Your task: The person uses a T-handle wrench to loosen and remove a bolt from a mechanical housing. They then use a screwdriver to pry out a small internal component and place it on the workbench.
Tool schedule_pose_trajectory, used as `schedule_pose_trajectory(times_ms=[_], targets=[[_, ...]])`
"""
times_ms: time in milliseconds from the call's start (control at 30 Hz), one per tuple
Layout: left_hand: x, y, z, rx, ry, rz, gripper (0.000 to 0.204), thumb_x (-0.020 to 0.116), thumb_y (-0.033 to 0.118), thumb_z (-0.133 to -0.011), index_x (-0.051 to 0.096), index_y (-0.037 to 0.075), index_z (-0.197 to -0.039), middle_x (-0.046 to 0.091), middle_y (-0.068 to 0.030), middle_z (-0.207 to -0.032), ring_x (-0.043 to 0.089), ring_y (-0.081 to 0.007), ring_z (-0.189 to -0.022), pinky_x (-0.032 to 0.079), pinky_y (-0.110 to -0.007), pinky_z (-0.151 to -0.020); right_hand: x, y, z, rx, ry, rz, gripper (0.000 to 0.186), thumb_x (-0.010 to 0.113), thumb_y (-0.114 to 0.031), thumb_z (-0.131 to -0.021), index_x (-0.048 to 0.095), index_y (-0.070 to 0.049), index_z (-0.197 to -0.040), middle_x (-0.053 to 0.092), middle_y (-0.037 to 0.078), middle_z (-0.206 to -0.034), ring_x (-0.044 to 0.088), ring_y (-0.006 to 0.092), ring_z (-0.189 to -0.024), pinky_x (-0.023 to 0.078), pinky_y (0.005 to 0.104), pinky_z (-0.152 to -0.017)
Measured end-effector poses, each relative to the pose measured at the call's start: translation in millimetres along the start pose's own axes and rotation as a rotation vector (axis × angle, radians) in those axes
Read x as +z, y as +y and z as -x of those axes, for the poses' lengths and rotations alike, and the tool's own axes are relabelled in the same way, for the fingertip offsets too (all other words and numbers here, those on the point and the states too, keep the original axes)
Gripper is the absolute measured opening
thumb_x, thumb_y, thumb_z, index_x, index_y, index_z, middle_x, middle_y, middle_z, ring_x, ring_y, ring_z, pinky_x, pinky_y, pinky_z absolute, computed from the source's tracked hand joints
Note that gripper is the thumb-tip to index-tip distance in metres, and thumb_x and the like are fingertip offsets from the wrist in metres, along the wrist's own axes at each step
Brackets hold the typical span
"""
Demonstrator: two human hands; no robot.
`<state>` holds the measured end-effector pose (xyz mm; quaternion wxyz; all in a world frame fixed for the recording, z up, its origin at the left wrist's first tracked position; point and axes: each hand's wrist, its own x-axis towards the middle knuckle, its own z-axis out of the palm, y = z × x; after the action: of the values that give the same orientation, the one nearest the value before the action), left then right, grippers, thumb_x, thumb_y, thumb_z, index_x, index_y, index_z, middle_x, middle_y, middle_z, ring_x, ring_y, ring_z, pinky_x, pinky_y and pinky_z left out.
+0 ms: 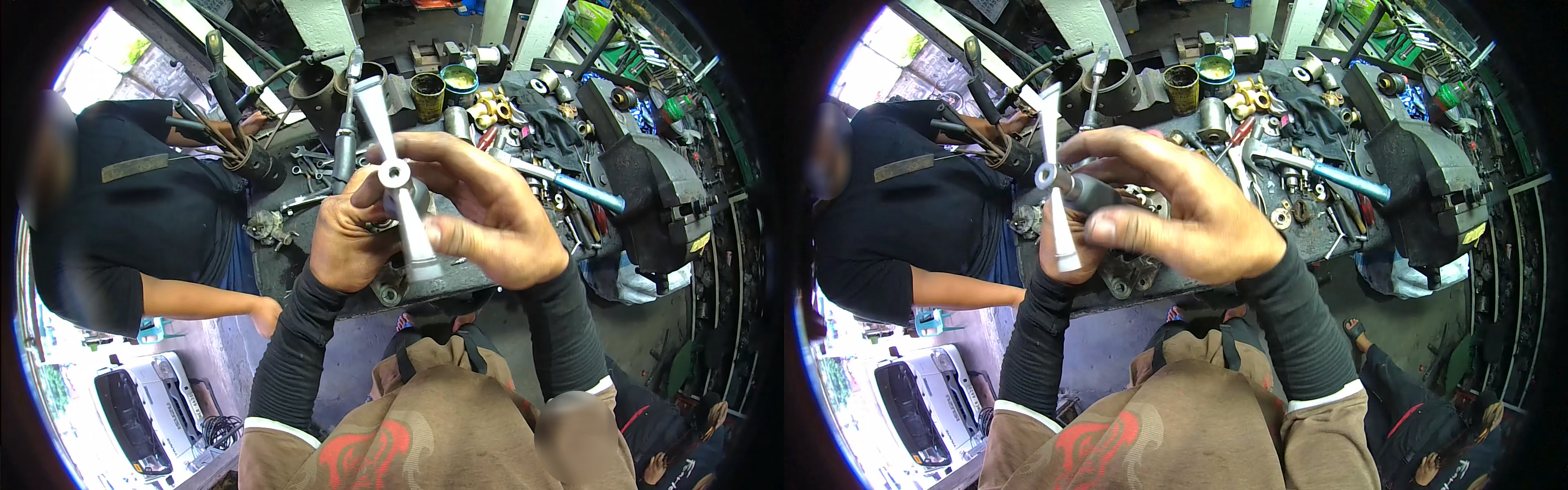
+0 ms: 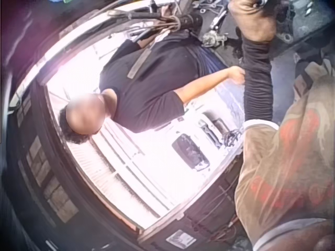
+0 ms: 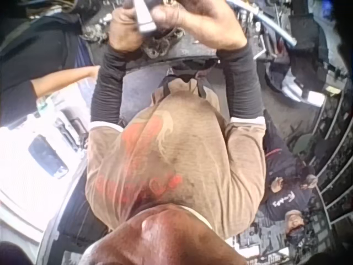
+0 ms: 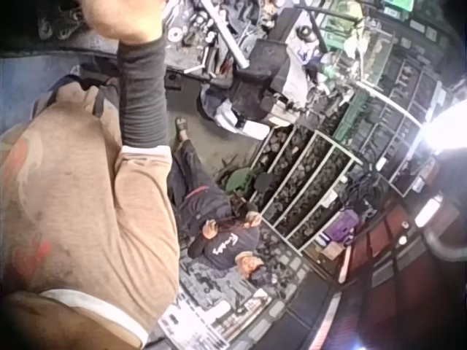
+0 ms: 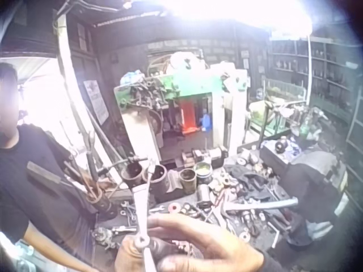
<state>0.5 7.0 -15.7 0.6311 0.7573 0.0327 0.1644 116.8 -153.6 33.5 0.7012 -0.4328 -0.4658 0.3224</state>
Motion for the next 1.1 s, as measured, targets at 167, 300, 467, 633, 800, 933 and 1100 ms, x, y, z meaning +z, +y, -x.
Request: schedule_pose_trajectory(times_ms=[167, 300, 467, 633, 800, 933, 1100], targets=[[0.4, -0.7, -0.3, -0.03, 0.02, -0.074, 0.023, 0.083, 0.01, -0.08, 0.079, 0.006, -0.102, 0.072, -0.0068, -0.11, 0.067, -0.0212, -0.105, 0.051, -0.036, -0.096, 5.4, -2.1, 4.2, 0.041, 0.146, 0.17, 0.064, 0.089, -0.011, -0.079, 0.054, 0.004, -0.13, 0.065, 0.013, -0.122, 0.063, 0.02, -0.114, 0.05, 0.0353, -0.103], [4.6, 5.9, -3.5, -0.096, -0.041, -0.007, 0.027, 0.083, 0.012, -0.081, 0.077, 0.005, -0.106, 0.071, -0.0084, -0.113, 0.066, -0.0232, -0.11, 0.051, -0.038, -0.099, -3.3, -0.1, 3.0, -0.037, 0.102, 0.139, 0.046, 0.081, -0.014, -0.087, 0.062, 0.001, -0.126, 0.07, 0.008, -0.11, 0.066, 0.0166, -0.101, 0.052, 0.0322, -0.095], [1.6, 9.0, -1.8, -0.024, -0.04, -0.023, 0.03, 0.084, -0.003, -0.074, 0.079, 0.007, -0.102, 0.069, -0.0102, -0.123, 0.063, -0.0239, -0.121, 0.049, -0.038, -0.105, -10.6, -2.3, -1.2, 0.008, 0.019, 0.165, 0.04, 0.07, -0.024, -0.098, 0.065, -0.001, -0.13, 0.071, 0.009, -0.108, 0.066, 0.0183, -0.104, 0.051, 0.0331, -0.095], [0.2, -0.2, -5.1, 0.092, -0.042, -0.05, 0.026, 0.085, 0.001, -0.074, 0.08, 0.004, -0.099, 0.073, -0.0089, -0.113, 0.067, -0.0213, -0.109, 0.053, -0.036, -0.098, -2.7, 3.3, 3.9, -0.103, 0.036, 0.214, 0.064, 0.084, -0.015, -0.084, 0.055, 0.002, -0.138, 0.066, 0.012, -0.118, 0.064, 0.0206, -0.111, 0.05, 0.0347, -0.1], [0.1, 6.1, -3.8, -0.009, -0.014, -0.121, 0.025, 0.084, 0.007, -0.076, 0.079, 0.005, -0.101, 0.073, -0.0089, -0.112, 0.068, -0.0227, -0.107, 0.053, -0.036, -0.095, 10.6, 0.6, -2.1, -0.02, 0.209, 0.146, 0.056, 0.084, 0.003, -0.079, 0.055, 0.005, -0.127, 0.065, 0.01, -0.111, 0.067, 0.0164, -0.098, 0.058, 0.0302, -0.084], [0.1, 0.8, -2.9, -0.023, -0.056, -0.058, 0.028, 0.085, 0.006, -0.076, 0.079, 0.007, -0.103, 0.072, -0.0093, -0.114, 0.068, -0.0236, -0.108, 0.054, -0.036, -0.095, -1.6, -6.5, 0.2, 0.103, 0.081, -0.001, 0.042, 0.078, -0.014, -0.091, 0.059, 0.004, -0.124, 0.068, 0.006, -0.105, 0.066, 0.0122, -0.097, 0.056, 0.0279, -0.083], [-1.9, -1.0, -3.2, -0.04, -0.092, -0.002, 0.029, 0.084, -0.001, -0.073, 0.08, 0.007, -0.101, 0.072, -0.0094, -0.112, 0.066, -0.0242, -0.109, 0.051, -0.037, -0.098, -15.3, -8.6, -1.0, 0.083, -0.008, -0.009, 0.047, 0.073, -0.022, -0.097, 0.059, 0.004, -0.134, 0.069, 0.012, -0.122, 0.067, 0.0168, -0.108, 0.055, 0.0306, -0.09]])
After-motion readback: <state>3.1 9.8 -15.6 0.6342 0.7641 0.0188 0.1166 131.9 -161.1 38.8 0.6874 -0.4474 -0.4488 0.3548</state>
